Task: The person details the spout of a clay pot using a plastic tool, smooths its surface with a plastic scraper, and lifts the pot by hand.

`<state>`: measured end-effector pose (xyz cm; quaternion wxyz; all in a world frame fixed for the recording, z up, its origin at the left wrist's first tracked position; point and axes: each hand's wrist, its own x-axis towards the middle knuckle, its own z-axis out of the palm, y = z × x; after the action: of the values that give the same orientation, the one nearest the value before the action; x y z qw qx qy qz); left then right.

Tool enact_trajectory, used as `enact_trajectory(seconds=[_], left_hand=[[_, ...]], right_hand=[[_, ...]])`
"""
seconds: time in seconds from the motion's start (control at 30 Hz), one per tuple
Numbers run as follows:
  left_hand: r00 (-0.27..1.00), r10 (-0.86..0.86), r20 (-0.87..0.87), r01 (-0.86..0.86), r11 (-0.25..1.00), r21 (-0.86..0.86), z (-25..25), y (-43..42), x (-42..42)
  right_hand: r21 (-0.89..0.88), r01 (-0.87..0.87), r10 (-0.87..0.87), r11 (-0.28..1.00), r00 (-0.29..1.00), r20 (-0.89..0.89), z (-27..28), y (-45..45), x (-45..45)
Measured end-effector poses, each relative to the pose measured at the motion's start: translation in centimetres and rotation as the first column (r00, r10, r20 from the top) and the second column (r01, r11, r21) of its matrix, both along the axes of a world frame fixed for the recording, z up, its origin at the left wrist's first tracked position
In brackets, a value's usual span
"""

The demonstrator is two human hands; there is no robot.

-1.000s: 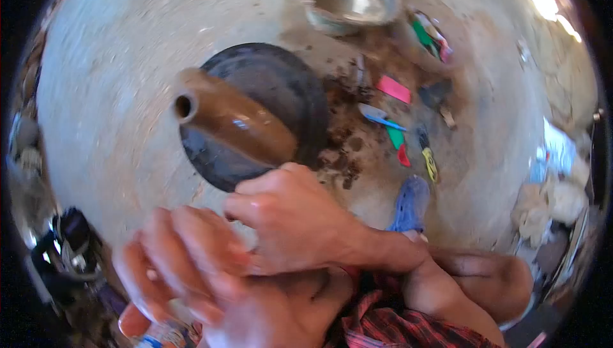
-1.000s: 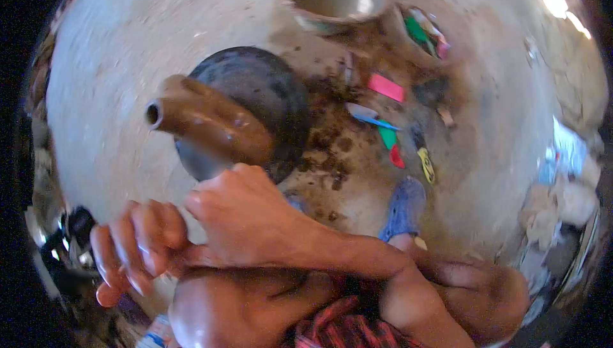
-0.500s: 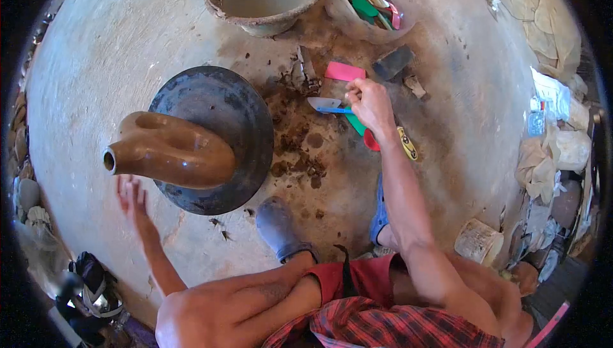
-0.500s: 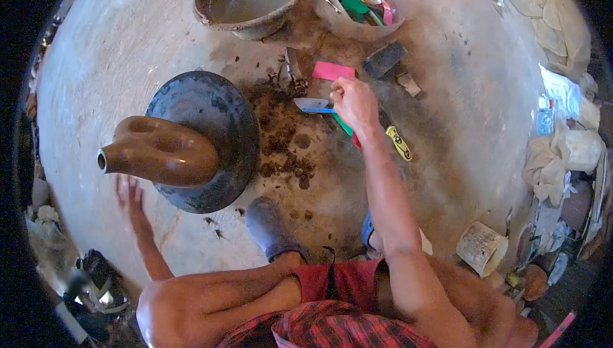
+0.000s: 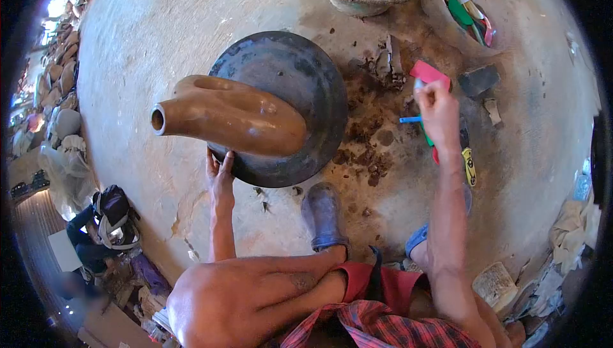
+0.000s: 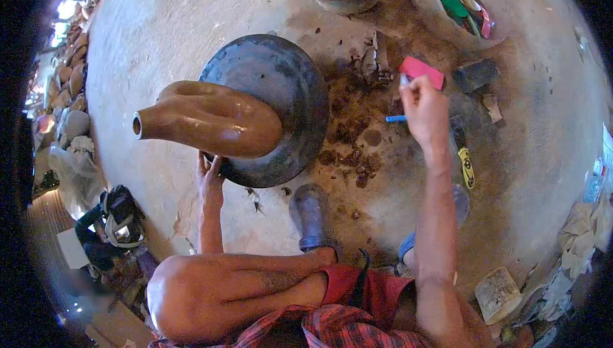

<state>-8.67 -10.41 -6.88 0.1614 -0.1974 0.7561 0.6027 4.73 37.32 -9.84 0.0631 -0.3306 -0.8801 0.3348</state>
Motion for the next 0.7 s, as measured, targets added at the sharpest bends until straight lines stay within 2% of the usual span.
enact_trajectory(seconds=[0.03,0.07,0.1,0.17,0.2,0.23,0.27,0.3,0.33,0.37,0.4,0.43,0.47,0.5,0.57,0.63,0.7], left_hand=[[0.999,0.017,0.041,-0.017,1.000,-0.001,0.1,0.1,0.4],[0.998,0.017,0.053,-0.021,0.997,0.069,-0.3,-0.5,0.7],[0.998,0.009,0.059,-0.012,0.998,0.061,0.1,-0.3,1.0],[0.989,0.043,0.140,-0.044,0.999,0.010,0.7,0.5,1.3],[0.988,0.035,0.148,-0.038,0.999,0.018,0.9,0.7,1.4],[0.988,0.032,0.149,-0.035,0.999,0.013,0.5,0.3,1.3],[0.996,-0.025,0.085,0.022,0.999,0.032,-0.1,-0.5,1.1],[0.996,-0.082,0.021,0.081,0.996,0.047,-0.4,-1.0,0.8],[0.996,-0.085,0.026,0.084,0.996,0.041,-0.2,-1.0,0.3],[0.999,-0.044,-0.006,0.044,0.990,0.137,-0.2,-0.9,-0.5],[0.999,0.003,-0.036,0.006,0.972,0.235,-0.1,-0.8,-1.0],[0.999,0.002,-0.036,0.006,0.972,0.233,-0.4,-1.6,-1.5],[0.983,-0.089,-0.160,0.124,0.966,0.229,-1.0,-2.5,-2.1],[0.977,-0.045,-0.206,0.097,0.963,0.250,-0.7,-2.3,-2.4],[0.969,-0.004,-0.249,0.074,0.960,0.270,-0.1,-2.0,-2.8],[0.824,-0.110,-0.556,0.197,0.975,0.099,0.4,-1.5,-3.1],[0.693,-0.170,-0.700,0.225,0.974,-0.014,0.9,-1.8,-3.3]], right_hand=[[-0.290,0.115,-0.178,0.950,0.963,-0.201,1.1,-0.1,0.0],[-0.574,0.155,-0.398,0.804,0.858,-0.325,1.9,-0.4,0.0],[-0.579,0.167,-0.408,0.798,0.856,-0.316,2.2,-0.8,0.0],[-0.571,0.069,-0.367,0.818,0.827,-0.425,2.7,-1.8,-0.6],[-0.340,0.149,-0.281,0.929,0.880,-0.382,2.2,-2.9,-1.3],[-0.395,0.093,-0.288,0.914,0.835,-0.469,2.3,-4.5,-2.3],[-0.562,0.040,-0.383,0.826,0.771,-0.509,3.4,-6.7,-3.5],[-0.580,0.023,-0.377,0.815,0.780,-0.499,3.8,-8.0,-4.2],[-0.532,-0.009,-0.291,0.847,0.829,-0.477,4.5,-8.8,-4.7],[-0.483,-0.046,-0.202,0.874,0.870,-0.449,5.0,-9.5,-5.2],[-0.432,-0.062,-0.184,0.900,0.842,-0.506,4.6,-10.3,-6.1],[-0.377,-0.076,-0.163,0.923,0.811,-0.562,4.3,-11.0,-6.8],[-0.411,-0.102,-0.140,0.906,0.844,-0.518,4.5,-11.3,-7.0],[-0.414,-0.101,-0.143,0.905,0.844,-0.517,4.4,-11.6,-7.4],[-0.509,-0.236,-0.125,0.828,0.806,-0.578,4.1,-11.9,-8.1],[-0.566,-0.255,-0.095,0.784,0.851,-0.516,4.4,-12.0,-8.4],[-0.613,-0.166,-0.181,0.772,0.867,-0.463,5.2,-12.5,-8.9]])
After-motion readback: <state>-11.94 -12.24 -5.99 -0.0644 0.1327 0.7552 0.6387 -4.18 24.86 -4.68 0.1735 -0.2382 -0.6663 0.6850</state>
